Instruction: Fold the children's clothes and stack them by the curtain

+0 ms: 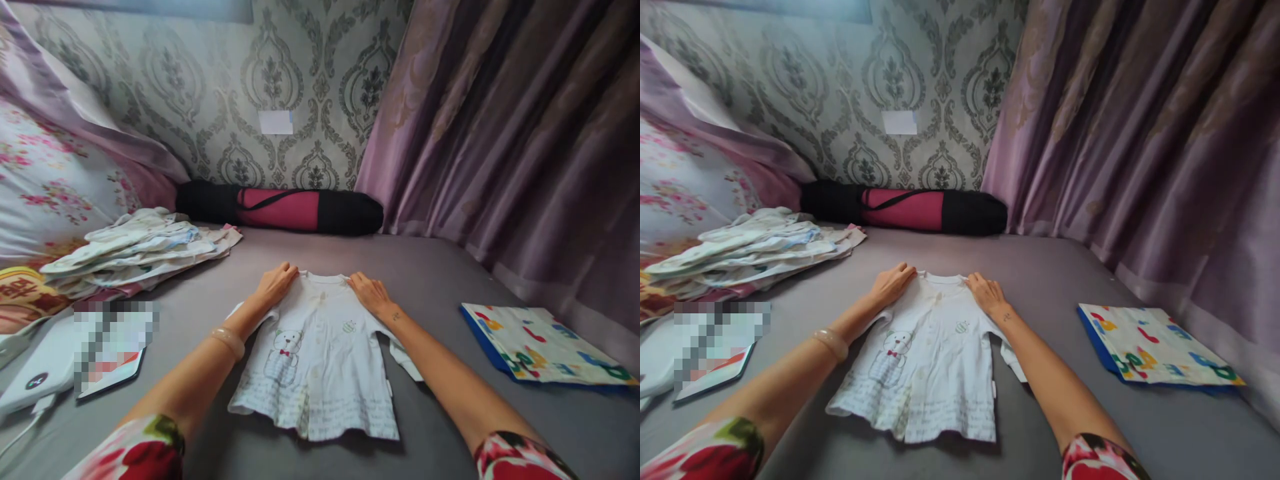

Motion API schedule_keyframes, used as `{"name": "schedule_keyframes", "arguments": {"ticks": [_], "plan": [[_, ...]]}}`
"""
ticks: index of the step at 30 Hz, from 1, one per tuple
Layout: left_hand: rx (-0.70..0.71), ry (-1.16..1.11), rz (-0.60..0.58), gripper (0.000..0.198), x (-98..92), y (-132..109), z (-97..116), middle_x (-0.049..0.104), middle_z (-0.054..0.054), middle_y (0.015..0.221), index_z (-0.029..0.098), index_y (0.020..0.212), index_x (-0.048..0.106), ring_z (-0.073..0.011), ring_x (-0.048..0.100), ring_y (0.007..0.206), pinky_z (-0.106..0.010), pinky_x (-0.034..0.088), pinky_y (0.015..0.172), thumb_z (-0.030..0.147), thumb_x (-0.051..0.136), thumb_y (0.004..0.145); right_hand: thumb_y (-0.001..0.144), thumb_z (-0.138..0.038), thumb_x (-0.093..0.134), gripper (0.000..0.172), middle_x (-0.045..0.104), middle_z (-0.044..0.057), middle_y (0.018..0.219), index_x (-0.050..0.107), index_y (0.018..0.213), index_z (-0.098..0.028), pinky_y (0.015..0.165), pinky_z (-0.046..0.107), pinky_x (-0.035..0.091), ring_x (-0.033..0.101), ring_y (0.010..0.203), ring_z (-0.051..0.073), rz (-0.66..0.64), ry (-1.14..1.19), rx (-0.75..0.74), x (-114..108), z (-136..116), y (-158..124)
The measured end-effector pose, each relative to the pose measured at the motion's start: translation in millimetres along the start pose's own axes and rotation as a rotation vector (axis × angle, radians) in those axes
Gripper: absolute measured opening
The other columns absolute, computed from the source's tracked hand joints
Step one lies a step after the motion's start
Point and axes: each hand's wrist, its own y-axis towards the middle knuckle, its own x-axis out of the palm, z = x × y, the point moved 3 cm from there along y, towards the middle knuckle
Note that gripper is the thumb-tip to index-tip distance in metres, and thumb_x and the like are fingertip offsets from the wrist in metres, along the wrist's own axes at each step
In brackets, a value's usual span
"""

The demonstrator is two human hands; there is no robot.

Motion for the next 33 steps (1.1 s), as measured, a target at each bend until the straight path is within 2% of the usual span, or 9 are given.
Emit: {"name": "schedule_keyframes", "arguments": {"ticks": [8, 14, 20, 25, 29, 33], "plan": [[-0.062, -0.007, -0.052, 0.036, 1.5, 29.9, -6.6, 0.059, -0.008, 0.104, 0.022, 0.111, 0.057, -0.0202, 0.062, 0.087, -0.028, 0.041, 0.067, 0.037, 0.026, 0.101, 0.103, -0.040, 0.023, 0.037, 0.063, 0.009, 0.116, 0.054, 0.114, -0.022, 0.078, 0.032, 0.043, 0.064, 0.100, 0.022, -0.063, 0.032, -0.001, 6.0, 10.6, 33.9], [-0.099, -0.051, -0.008, 0.037, 7.7, 49.5, -14.6, 0.061, -0.008, 0.105, 0.023, 0.111, 0.058, -0.0209, 0.063, 0.088, -0.028, 0.042, 0.068, 0.039, 0.026, 0.100, 0.103, -0.039, 0.022, 0.038, 0.060, 0.011, 0.120, 0.053, 0.119, -0.023, 0.085, 0.036, 0.041, 0.061, 0.106, 0.023, -0.105, 0.085, 0.037, 6.0, 17.7, 56.6], [-0.175, -0.154, -0.069, 0.027, 20.7, 63.1, -20.1, 0.066, -0.010, 0.108, 0.021, 0.106, 0.063, -0.0217, 0.063, 0.096, -0.028, 0.044, 0.075, 0.029, 0.040, 0.094, 0.101, -0.032, 0.032, 0.031, 0.059, 0.012, 0.122, 0.056, 0.118, -0.020, 0.087, 0.032, 0.040, 0.057, 0.110, 0.022, -0.077, 0.181, 0.095, 9.2, 13.7, 66.7], [-0.202, -0.177, -0.082, 0.029, 28.4, 77.4, -19.1, 0.070, -0.011, 0.099, 0.018, 0.096, 0.066, -0.0232, 0.064, 0.092, -0.028, 0.045, 0.074, 0.040, 0.050, 0.089, 0.099, -0.032, 0.041, 0.030, 0.059, 0.009, 0.124, 0.058, 0.121, -0.020, 0.092, 0.028, 0.037, 0.053, 0.116, 0.021, -0.051, 0.239, 0.107, 10.1, 3.5, 76.4], [-0.191, -0.165, -0.033, 0.028, 30.6, 77.0, -12.5, 0.069, -0.012, 0.100, 0.015, 0.101, 0.062, -0.0220, 0.062, 0.094, -0.028, 0.044, 0.079, 0.036, 0.045, 0.094, 0.100, -0.031, 0.038, 0.031, 0.060, 0.012, 0.120, 0.058, 0.118, -0.017, 0.090, 0.028, 0.037, 0.054, 0.112, 0.022, -0.009, 0.253, 0.171, 15.0, -1.6, 78.9], [-0.151, -0.117, 0.045, 0.030, 28.2, 73.0, -8.5, 0.064, -0.015, 0.107, 0.015, 0.106, 0.058, -0.0260, 0.057, 0.102, -0.034, 0.040, 0.087, 0.035, 0.037, 0.098, 0.101, -0.030, 0.034, 0.030, 0.058, 0.013, 0.120, 0.055, 0.117, -0.016, 0.087, 0.028, 0.038, 0.055, 0.109, 0.022, 0.075, 0.246, 0.196, 18.9, -2.9, 77.3]]}}
